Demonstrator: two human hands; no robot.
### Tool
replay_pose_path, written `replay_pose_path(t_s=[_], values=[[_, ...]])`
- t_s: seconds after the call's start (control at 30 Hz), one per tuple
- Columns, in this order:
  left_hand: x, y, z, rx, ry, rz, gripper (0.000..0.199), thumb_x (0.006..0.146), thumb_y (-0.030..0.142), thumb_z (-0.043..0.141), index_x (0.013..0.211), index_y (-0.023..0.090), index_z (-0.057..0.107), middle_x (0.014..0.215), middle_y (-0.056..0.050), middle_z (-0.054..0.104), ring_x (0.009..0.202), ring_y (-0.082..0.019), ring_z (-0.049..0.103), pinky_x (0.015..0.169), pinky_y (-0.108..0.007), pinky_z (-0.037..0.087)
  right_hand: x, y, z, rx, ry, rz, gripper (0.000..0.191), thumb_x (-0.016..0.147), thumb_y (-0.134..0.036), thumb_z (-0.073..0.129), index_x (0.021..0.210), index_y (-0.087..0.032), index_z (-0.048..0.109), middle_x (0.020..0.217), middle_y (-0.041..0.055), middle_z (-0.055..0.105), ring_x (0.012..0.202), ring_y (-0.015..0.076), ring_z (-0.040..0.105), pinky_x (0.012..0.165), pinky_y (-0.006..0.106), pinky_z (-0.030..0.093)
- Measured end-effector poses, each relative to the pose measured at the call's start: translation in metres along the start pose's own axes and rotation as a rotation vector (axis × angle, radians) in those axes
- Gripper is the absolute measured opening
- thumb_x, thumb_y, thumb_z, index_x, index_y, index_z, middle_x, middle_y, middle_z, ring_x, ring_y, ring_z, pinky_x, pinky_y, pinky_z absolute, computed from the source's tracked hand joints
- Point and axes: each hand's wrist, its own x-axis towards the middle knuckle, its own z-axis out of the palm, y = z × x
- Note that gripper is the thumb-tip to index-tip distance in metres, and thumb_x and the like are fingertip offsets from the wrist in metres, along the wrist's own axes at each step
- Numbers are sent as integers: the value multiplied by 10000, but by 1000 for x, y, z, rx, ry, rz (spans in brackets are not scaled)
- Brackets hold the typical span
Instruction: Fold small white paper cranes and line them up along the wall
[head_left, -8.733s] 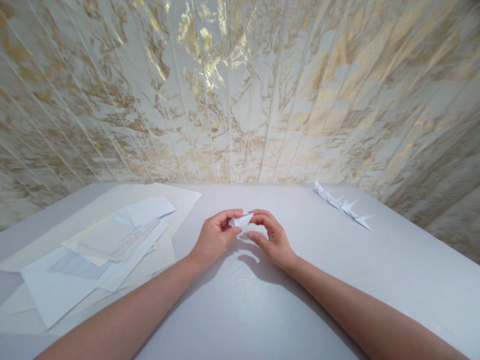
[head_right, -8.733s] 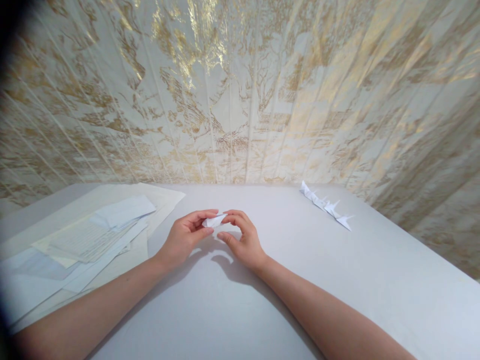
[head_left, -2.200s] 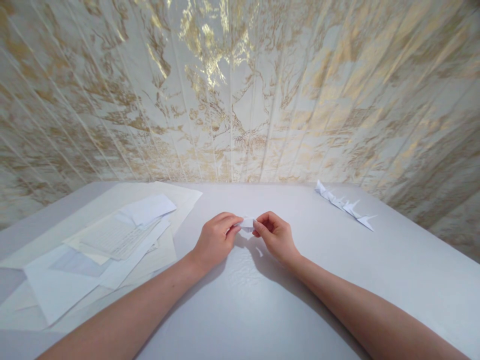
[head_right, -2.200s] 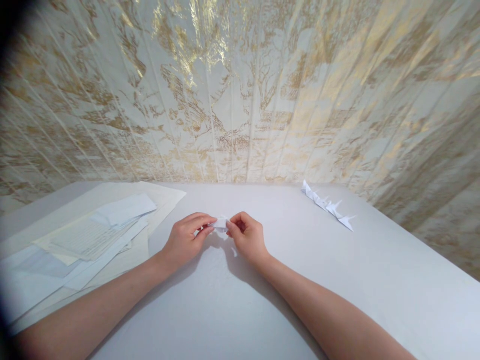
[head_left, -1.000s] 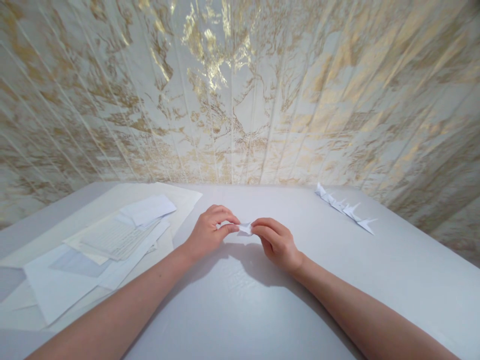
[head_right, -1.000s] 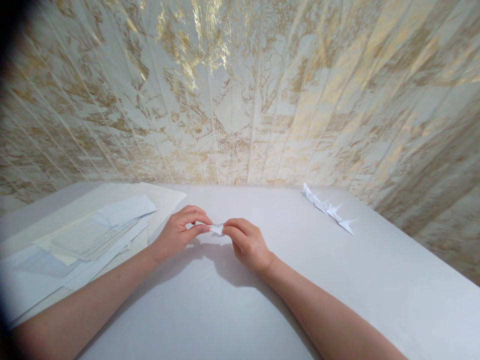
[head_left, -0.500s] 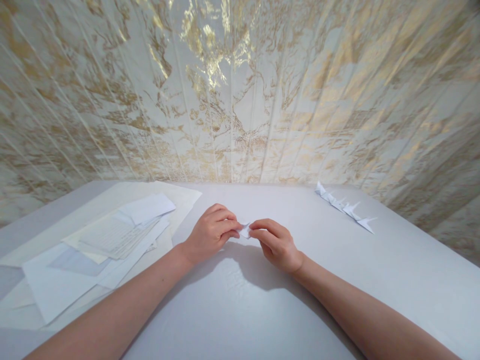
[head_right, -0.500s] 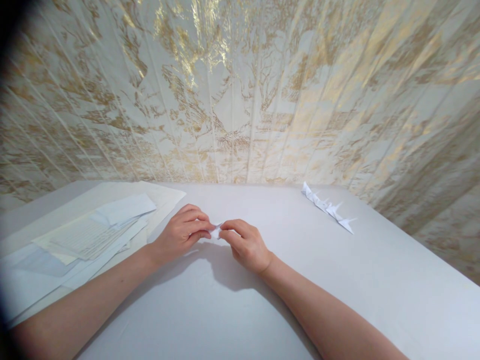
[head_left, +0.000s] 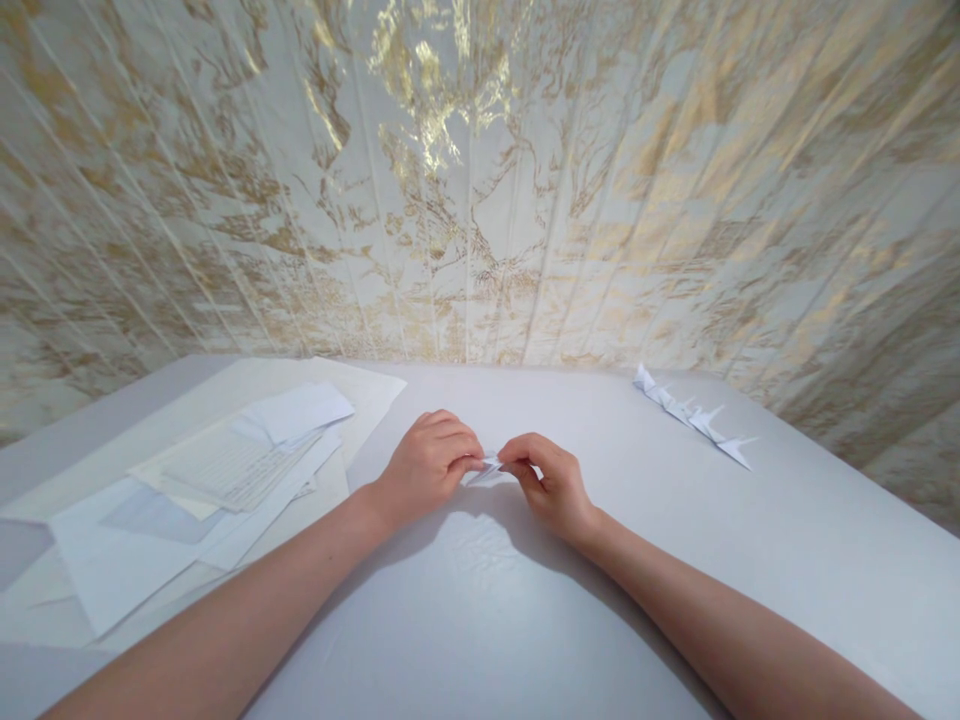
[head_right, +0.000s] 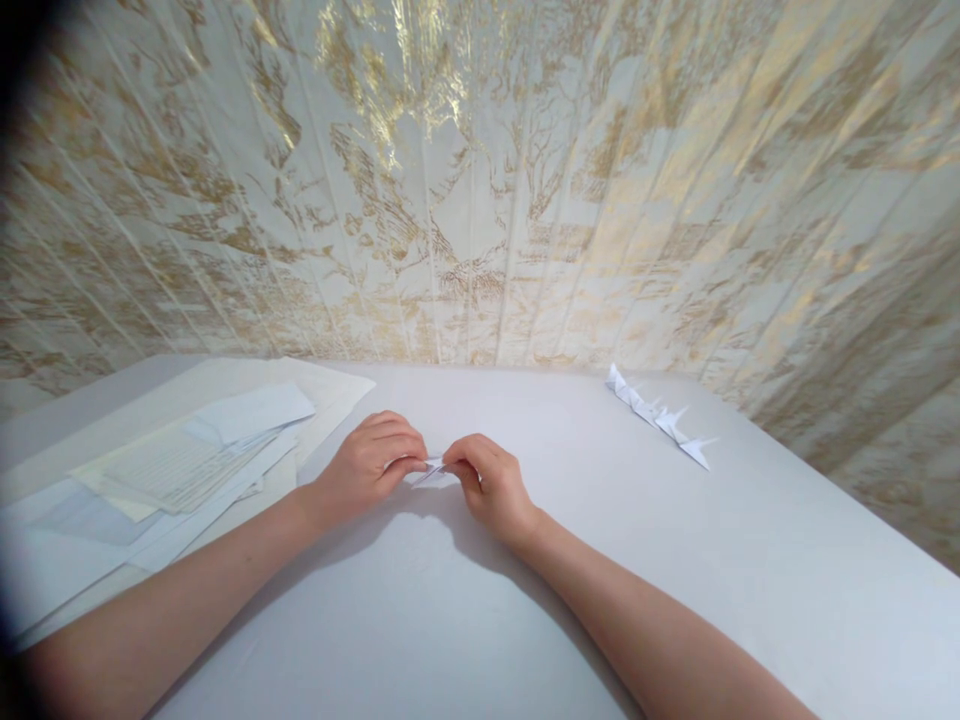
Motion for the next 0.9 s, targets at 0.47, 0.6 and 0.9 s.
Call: replay_pose_path(t_s=[0.47, 0.6, 0.9], values=[[-5, 7, 13, -69, 42, -111, 140, 725, 98, 519, 639, 170, 603, 635, -15, 617, 659, -149, 527, 668, -288, 393, 1, -5, 9, 310, -26, 419, 61, 722, -177, 552, 661, -175, 554, 572, -8, 576, 525, 114, 536, 503, 224, 430], [-3, 10, 18, -295, 7, -444, 89, 690, 132, 565, 638, 166, 628, 631, -1, 629, 616, -130, 539, 607, -249, 396, 3, -3, 8, 469, 11, 592, 83, 687, -225, 584, 645, -174, 533, 525, -26, 562, 493, 111, 537, 491, 223, 433], [-1, 12, 24, -927, 73, -883, 185, 630, 299, 616, 691, 131, 663, 609, -3, 619, 548, -114, 507, 543, -239, 372, 0, 0, 13, 596, 56, 728, 160, 674, -289, 619, 637, -174, 513, 509, -34, 562, 477, 105, 520, 500, 234, 427]])
